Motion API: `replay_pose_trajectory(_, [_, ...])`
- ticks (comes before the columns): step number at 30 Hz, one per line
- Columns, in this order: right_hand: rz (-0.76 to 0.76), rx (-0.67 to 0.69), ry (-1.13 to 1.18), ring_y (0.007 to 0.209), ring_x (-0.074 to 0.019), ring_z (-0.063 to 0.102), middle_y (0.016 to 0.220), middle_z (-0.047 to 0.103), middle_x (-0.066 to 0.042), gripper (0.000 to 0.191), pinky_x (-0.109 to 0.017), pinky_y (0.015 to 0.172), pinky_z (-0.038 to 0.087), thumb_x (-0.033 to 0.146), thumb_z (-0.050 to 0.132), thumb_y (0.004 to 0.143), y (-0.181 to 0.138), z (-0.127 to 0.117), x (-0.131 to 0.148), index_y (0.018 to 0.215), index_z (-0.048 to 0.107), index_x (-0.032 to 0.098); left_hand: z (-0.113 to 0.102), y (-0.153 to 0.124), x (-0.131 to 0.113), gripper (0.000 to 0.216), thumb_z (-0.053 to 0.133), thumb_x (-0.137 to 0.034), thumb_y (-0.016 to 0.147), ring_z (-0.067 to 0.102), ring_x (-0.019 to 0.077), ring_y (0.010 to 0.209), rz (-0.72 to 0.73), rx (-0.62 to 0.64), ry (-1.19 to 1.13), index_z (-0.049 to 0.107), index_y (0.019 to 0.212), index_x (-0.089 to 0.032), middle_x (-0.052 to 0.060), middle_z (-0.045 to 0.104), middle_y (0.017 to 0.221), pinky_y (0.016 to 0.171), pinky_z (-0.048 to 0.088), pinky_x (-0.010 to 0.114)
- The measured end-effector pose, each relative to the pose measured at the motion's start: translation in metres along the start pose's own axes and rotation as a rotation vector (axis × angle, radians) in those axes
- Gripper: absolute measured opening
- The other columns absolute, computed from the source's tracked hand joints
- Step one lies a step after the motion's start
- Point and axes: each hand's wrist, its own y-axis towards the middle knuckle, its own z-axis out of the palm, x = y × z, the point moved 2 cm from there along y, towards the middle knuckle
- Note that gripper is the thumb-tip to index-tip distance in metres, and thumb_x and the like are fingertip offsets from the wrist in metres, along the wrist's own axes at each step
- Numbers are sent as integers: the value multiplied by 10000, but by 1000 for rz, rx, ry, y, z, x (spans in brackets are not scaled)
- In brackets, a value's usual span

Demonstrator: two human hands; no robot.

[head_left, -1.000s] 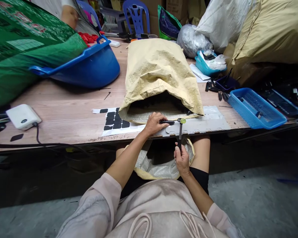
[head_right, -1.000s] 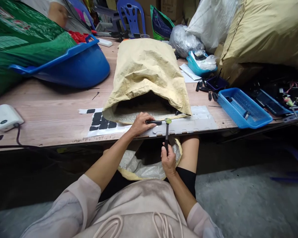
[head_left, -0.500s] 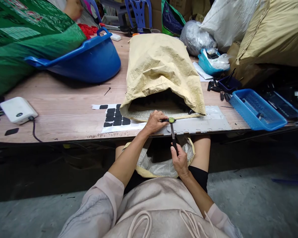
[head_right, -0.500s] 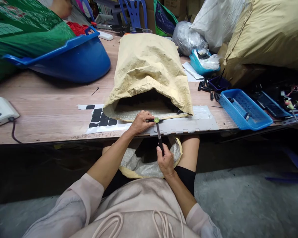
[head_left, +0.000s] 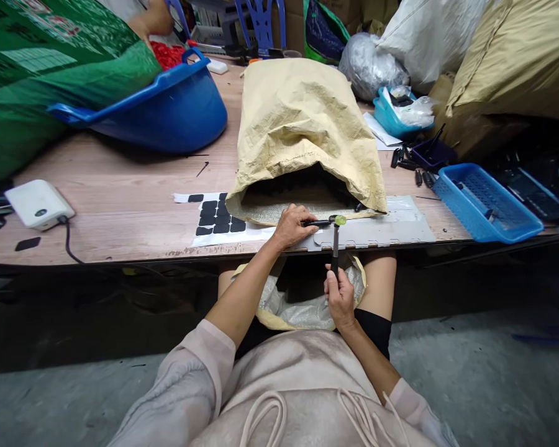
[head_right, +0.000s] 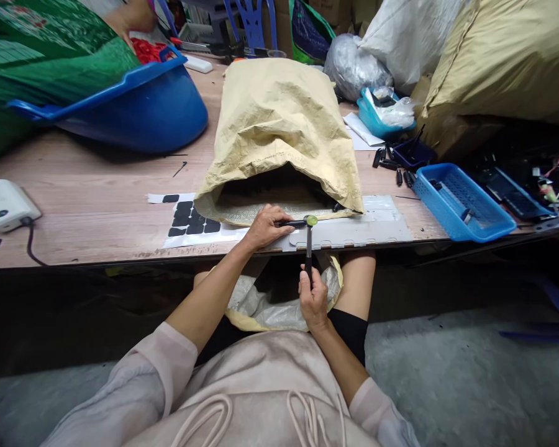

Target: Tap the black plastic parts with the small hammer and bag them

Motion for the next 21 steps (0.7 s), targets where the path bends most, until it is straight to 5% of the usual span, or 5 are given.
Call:
replay_pose_trajectory(9, [86,8,329,428,-100,434,564,502,71,491,-226,404,366,652,582,947,8,-1,-6,1089,674,190,-3,-2,-4,222,753,-252,748,570,248,981,19,6,26,756,969,-227,25,702,947,949,424,402])
replay_pose_trajectory(21, [63,75,427,457,-99,447,581,515,63,445,-220,423,377,597,624,941,18,-3,-27,1082,681,179,-5,-1,-5,178,810,-352,798,553,250,989,20,41,68,776,930,-238,35,693,965,954,406,413])
